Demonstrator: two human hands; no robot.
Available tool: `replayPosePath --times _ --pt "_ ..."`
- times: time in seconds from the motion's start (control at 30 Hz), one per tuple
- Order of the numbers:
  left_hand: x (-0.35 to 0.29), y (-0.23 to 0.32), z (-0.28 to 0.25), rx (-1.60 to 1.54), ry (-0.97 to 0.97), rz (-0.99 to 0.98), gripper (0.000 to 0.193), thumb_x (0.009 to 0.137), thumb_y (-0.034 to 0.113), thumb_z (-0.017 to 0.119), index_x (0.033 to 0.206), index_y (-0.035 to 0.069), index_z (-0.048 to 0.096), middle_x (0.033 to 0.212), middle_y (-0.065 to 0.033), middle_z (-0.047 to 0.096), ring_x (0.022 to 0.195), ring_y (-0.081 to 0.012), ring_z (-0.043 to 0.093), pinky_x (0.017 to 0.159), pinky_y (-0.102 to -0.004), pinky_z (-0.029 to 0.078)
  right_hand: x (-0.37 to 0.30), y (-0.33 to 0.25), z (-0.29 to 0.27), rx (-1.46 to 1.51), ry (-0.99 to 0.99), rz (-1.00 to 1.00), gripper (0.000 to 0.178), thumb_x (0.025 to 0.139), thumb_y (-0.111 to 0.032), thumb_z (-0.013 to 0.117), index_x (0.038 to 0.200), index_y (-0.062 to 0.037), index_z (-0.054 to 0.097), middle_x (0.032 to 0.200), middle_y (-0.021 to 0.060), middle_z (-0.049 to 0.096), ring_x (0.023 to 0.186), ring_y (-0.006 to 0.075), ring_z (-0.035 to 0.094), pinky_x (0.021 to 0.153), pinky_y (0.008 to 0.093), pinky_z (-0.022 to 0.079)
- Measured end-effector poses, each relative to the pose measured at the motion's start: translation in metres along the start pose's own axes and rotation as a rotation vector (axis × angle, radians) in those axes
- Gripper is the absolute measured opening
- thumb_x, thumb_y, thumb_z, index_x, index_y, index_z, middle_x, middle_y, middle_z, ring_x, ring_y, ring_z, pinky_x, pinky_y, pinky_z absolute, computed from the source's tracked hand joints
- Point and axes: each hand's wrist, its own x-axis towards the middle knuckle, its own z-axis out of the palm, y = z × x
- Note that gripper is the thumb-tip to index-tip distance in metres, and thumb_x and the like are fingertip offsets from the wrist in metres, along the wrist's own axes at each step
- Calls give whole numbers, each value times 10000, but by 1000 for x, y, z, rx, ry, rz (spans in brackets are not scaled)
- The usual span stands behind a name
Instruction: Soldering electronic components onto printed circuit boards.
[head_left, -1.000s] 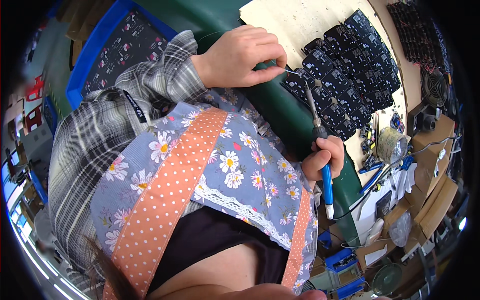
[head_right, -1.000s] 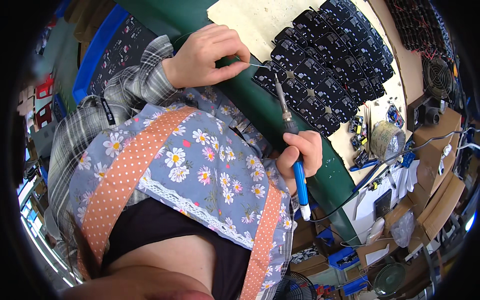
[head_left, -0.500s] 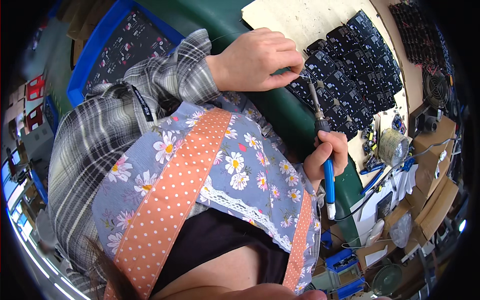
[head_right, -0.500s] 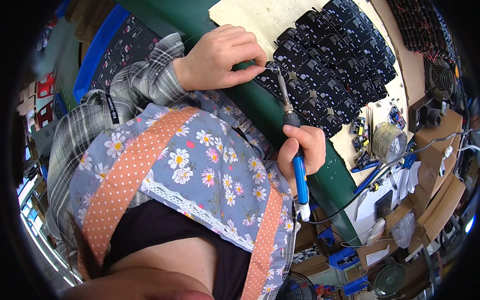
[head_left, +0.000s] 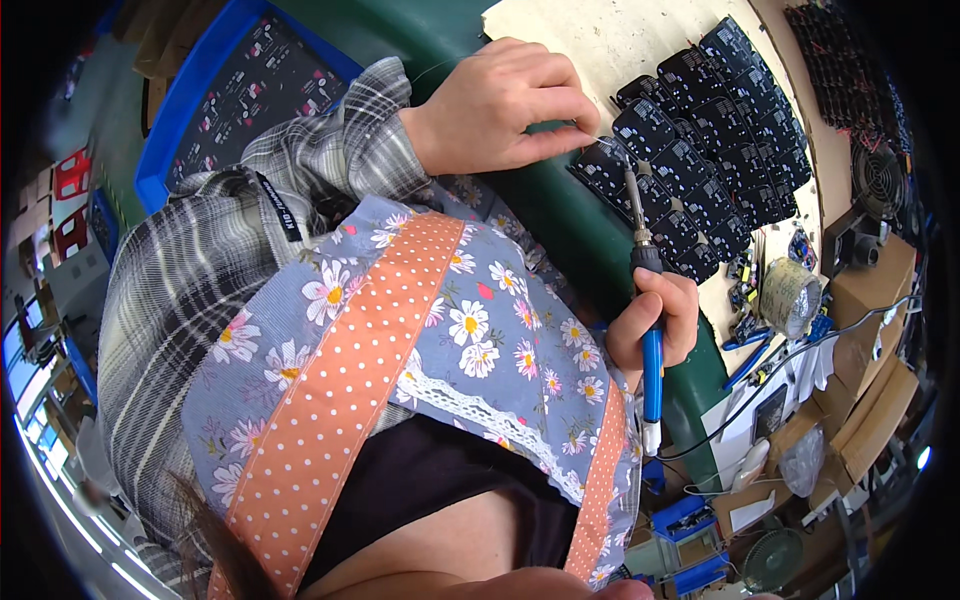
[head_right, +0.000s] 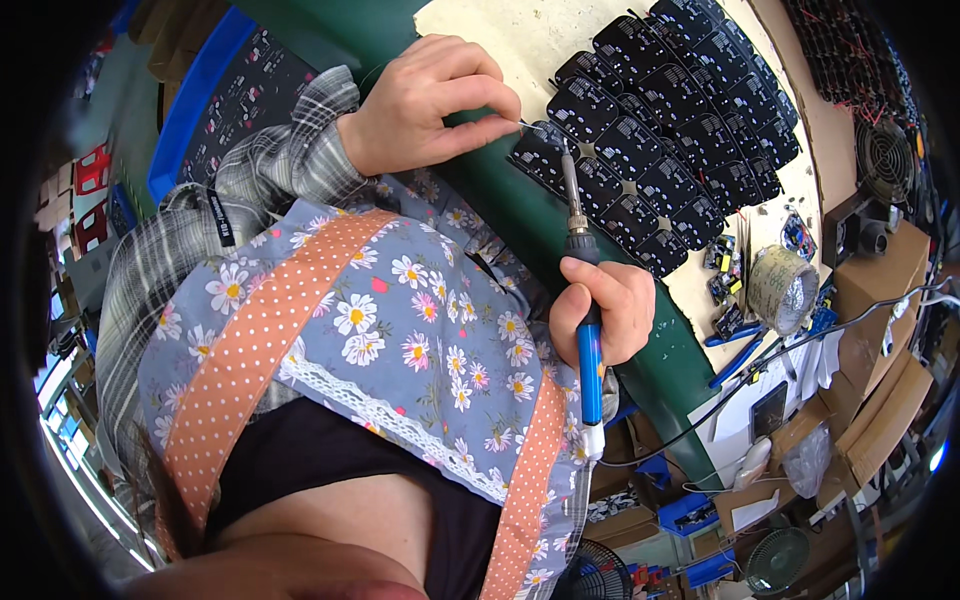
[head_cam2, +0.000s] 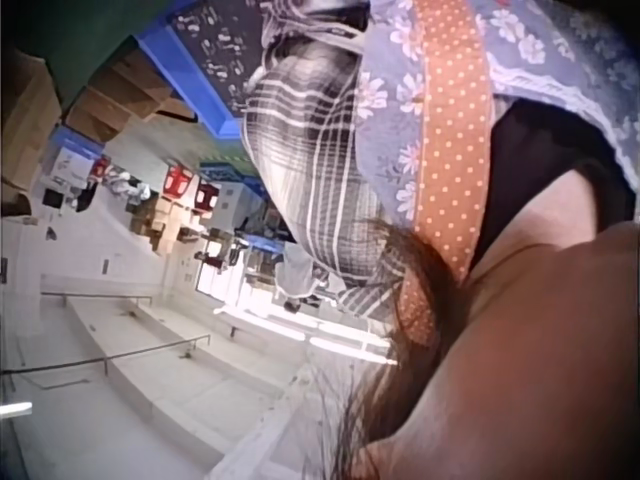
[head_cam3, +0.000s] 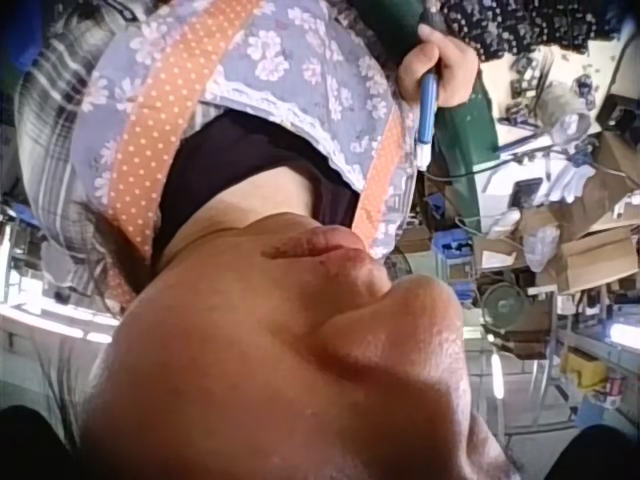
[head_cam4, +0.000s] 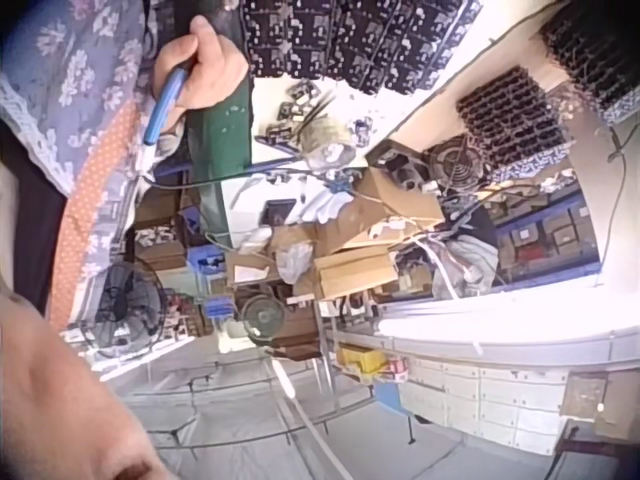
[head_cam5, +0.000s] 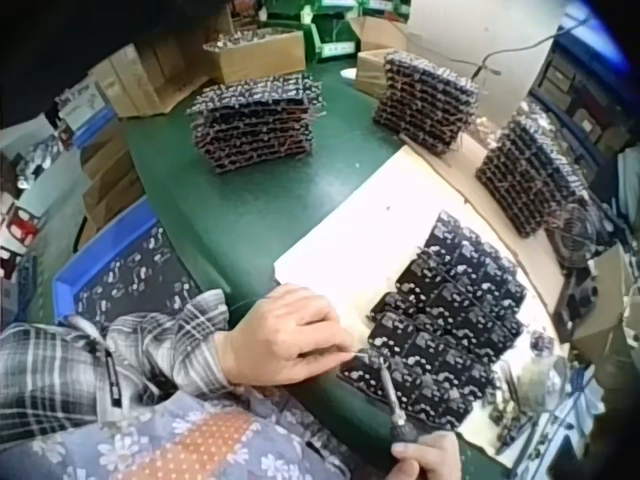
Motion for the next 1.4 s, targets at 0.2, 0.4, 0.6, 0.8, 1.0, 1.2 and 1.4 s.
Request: replayPosePath --times 0.2,0.4,0.6,0.8,1.0,1.2,1.4 --pt "0 2 3 -10 0 -1 111 705 89 649 767 98 557 728 -18 529 692 -204 536 640 -311 412 -5 2 -3 39 28 -42 77 746 -93 595 789 -45 638 602 59 510 530 178 464 501 270 351" --pt "-3 2 -2 -9 22 -15 111 707 89 647 771 95 557 736 -22 530 702 -207 538 647 -313 415 -4 -1 0 74 25 1 101 784 -126 586 795 -35 630 607 66 503 538 174 465 502 261 350" --pt "0 3 2 -8 26 -13 111 710 90 646 775 93 556 744 -25 531 712 -210 541 654 -315 417 4 5 8 73 -4 -33 237 873 -219 514 812 0 582 649 59 484 503 96 413 455 209 306" --pt "1 4 4 -9 32 -17 111 713 90 645 779 91 556 753 -29 532 721 -213 544 661 -317 420 3 6 9 106 -8 10 224 874 -200 509 815 4 580 661 68 498 512 98 430 452 210 317" --pt "1 5 2 -7 19 -10 122 709 97 654 788 96 561 761 -27 537 722 -212 542 660 -319 419 2 4 11 50 -7 -22 233 877 -212 502 813 -2 582 638 60 484 500 97 413 449 209 305" --pt "-1 -3 -9 28 105 7 128 717 86 662 809 96 573 758 -28 548 708 -215 537 650 -312 417 -3 5 -2 58 101 -33 272 874 -248 507 788 0 577 619 54 467 498 98 404 453 214 291" --pt "-7 -2 4 -168 108 -140 117 755 54 641 836 61 557 767 -46 552 659 -204 534 592 -288 426 -3 4 -4 42 40 -33 266 875 -237 510 794 6 583 631 61 484 501 100 415 448 210 291"
